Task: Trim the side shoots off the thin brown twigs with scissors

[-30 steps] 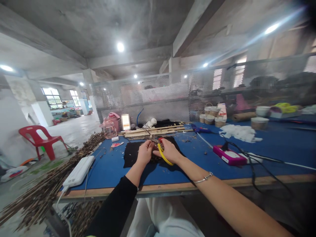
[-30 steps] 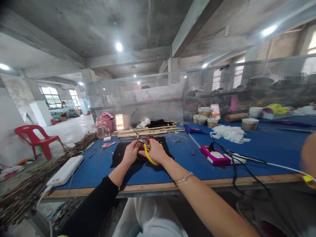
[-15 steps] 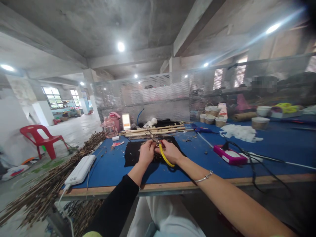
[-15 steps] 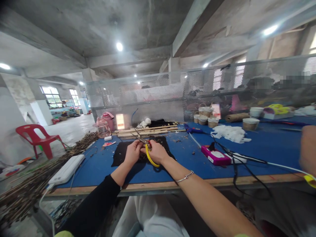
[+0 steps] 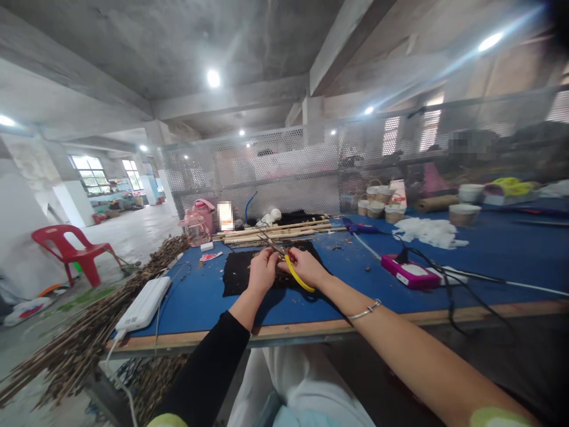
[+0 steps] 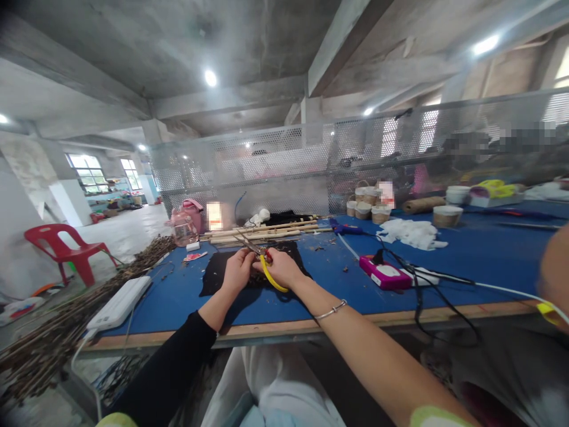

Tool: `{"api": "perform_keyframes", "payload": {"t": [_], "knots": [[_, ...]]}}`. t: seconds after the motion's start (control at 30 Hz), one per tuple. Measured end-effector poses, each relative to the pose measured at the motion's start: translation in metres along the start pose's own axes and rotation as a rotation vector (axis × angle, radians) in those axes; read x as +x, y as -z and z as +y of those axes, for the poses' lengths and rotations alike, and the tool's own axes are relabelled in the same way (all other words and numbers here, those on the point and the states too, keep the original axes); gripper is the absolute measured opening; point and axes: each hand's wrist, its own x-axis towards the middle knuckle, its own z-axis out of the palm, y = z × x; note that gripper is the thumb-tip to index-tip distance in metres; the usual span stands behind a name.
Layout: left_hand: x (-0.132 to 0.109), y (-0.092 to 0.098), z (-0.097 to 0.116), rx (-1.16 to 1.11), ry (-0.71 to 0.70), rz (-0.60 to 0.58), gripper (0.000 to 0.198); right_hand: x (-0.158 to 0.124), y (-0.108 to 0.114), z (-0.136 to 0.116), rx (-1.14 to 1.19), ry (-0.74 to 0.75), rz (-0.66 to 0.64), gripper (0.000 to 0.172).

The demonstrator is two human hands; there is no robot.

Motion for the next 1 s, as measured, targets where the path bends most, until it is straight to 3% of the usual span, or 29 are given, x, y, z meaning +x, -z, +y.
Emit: {"api": "perform_keyframes", "payload": {"t": [0.13, 0.47, 0.77, 0.87, 1.0], "knots": [[-0.002, 0.001, 0.004, 0.032, -0.056, -0.053, 0.021, -0.001, 0.001, -0.003, -0.007, 0.036, 0.027, 0.038], [-0.002, 0.002, 0.003, 0.136, 0.004, -0.031, 0.025, 0.000, -0.003, 0.004, -0.001, -0.009, -0.013, 0.029], [0.001, -0.002, -0.003, -0.384, 0.369, -0.272, 0.025, 0.001, -0.002, 0.009, 0.025, -0.046, -0.102, 0.034], [0.001, -0.001, -0.005, -0.359, 0.320, -0.287, 0.024, 0.000, 0.001, 0.007, -0.086, -0.052, -0.069, 0.035], [-0.001, 0.003, -0.005, -0.200, 0.153, -0.323, 0.023, -0.001, 0.002, 0.006, -0.141, -0.041, -0.070, 0.043]]}}
